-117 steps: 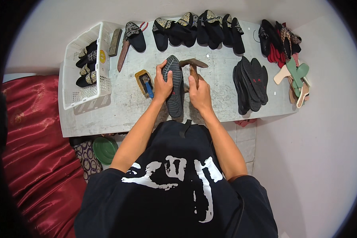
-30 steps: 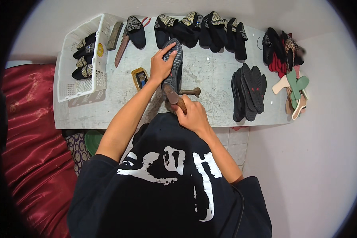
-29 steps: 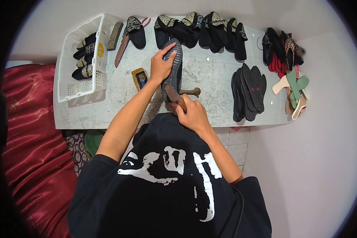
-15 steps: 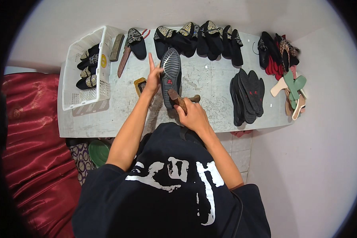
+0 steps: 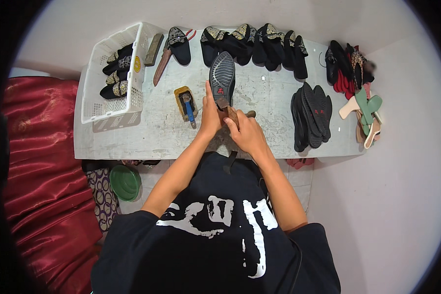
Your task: The recorder is attaching soles to shoe uppers using a hammer and marking shoe components with a pen.
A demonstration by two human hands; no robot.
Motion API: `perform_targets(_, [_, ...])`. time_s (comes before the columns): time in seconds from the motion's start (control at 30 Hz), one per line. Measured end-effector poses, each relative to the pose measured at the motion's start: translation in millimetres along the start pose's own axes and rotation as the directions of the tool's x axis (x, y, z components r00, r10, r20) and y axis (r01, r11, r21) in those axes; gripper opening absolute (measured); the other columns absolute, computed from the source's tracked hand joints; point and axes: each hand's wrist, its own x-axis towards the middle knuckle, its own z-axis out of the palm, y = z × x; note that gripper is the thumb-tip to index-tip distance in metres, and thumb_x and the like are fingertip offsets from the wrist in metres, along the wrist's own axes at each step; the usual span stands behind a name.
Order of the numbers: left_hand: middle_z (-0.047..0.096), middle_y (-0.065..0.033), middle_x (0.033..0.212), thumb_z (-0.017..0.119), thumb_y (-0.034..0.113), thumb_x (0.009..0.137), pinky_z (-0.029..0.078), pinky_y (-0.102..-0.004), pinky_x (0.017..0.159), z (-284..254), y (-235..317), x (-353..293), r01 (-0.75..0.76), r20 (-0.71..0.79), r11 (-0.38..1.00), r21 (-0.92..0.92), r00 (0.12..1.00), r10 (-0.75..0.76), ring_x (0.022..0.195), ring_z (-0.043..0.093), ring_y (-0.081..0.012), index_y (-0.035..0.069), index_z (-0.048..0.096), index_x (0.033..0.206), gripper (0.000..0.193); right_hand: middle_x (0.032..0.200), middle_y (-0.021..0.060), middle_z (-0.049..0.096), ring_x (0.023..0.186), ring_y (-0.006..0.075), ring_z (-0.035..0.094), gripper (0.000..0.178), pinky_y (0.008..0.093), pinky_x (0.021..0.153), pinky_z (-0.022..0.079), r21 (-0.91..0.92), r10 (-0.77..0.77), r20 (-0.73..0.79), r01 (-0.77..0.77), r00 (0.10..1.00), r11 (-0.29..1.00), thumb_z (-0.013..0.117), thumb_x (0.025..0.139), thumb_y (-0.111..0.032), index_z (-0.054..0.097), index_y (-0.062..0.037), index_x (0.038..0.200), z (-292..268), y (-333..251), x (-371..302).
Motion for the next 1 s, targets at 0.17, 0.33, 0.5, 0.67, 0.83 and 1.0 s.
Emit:
perform_targets(0.17, [0.053,-0.0305,0.120,0.089,0.020,0.074,0.051,-0.0503,0.093,-0.5,2.7,-2.8,0.066,0.046,0.995,0.079,0.996,-0.070,0.108,0.061,-0.0487,0.012,-0.007,0.168,0.134,0.068,0.0275,0.060,0.067,0.0490,0.062,0.038,0.0515,0.060,0.045,-0.002,0.004,-0.008,-0.004,1.000,1.000,0.061,0.103,-0.035,0.060,0.0017,0.094,-0.3,-6.4,-0.6])
perform_targets(0.33, [0.053,-0.0299,0.119,0.088,0.017,0.074,0.051,-0.0506,0.092,-3.7,-0.4,-7.2,0.065,0.061,0.995,0.082,0.996,-0.070,0.107,0.061,-0.0496,0.013,-0.007,0.168,0.133,0.067,0.0261,0.061,0.065,0.0473,0.063,0.037,0.0503,0.059,0.045,-0.007,-0.002,-0.023,0.002,1.000,1.000,0.061,0.103,-0.034,0.061,0.0014,0.094,5.5,3.0,-0.6])
perform_targets(0.5, [0.053,-0.0292,0.118,0.088,0.016,0.073,0.053,-0.0515,0.090,-5.2,-1.4,-11.0,0.079,0.076,0.991,0.109,0.993,-0.088,0.105,0.062,-0.0489,0.014,-0.007,0.168,0.134,0.070,0.0242,0.067,0.069,0.0467,0.069,0.038,0.0529,0.063,0.052,-0.082,0.036,0.018,-0.034,0.999,0.996,0.061,0.102,-0.039,0.064,-0.0012,0.101,7.9,0.1,3.8])
perform_targets(0.67, [0.055,-0.0288,0.117,0.084,0.019,0.078,0.054,-0.0530,0.088,-5.5,-11.8,-17.0,-0.003,0.090,0.995,0.098,0.996,-0.006,0.102,0.064,-0.0485,0.014,-0.008,0.168,0.129,0.070,0.0242,0.068,0.070,0.0476,0.069,0.042,0.0528,0.064,0.053,-0.062,0.003,-0.031,-0.005,1.000,0.998,0.061,0.101,-0.042,0.064,0.0000,0.100,14.2,0.7,11.6])
perform_targets(0.83, [0.058,-0.0296,0.115,0.080,0.028,0.083,0.053,-0.0547,0.089,-5.6,-7.7,-21.6,0.084,0.102,0.994,0.074,0.991,-0.091,0.102,0.064,-0.0496,0.012,-0.007,0.168,0.123,0.071,0.0260,0.068,0.071,0.0492,0.069,0.045,0.0532,0.065,0.054,-0.100,0.039,0.000,-0.039,0.999,0.994,0.062,0.100,-0.044,0.064,0.0004,0.101,12.2,-4.3,20.4])
perform_targets(1.0, [0.058,-0.0319,0.117,0.081,0.031,0.082,0.054,-0.0556,0.090,-9.4,-6.7,-35.9,0.087,0.095,0.995,0.041,0.991,-0.091,0.103,0.065,-0.0506,0.013,-0.006,0.168,0.124,0.071,0.0273,0.068,0.072,0.0495,0.070,0.043,0.0527,0.065,0.054,-0.041,-0.051,-0.009,0.051,0.999,0.998,0.065,0.099,-0.042,0.065,0.0003,0.103,10.2,3.7,23.8])
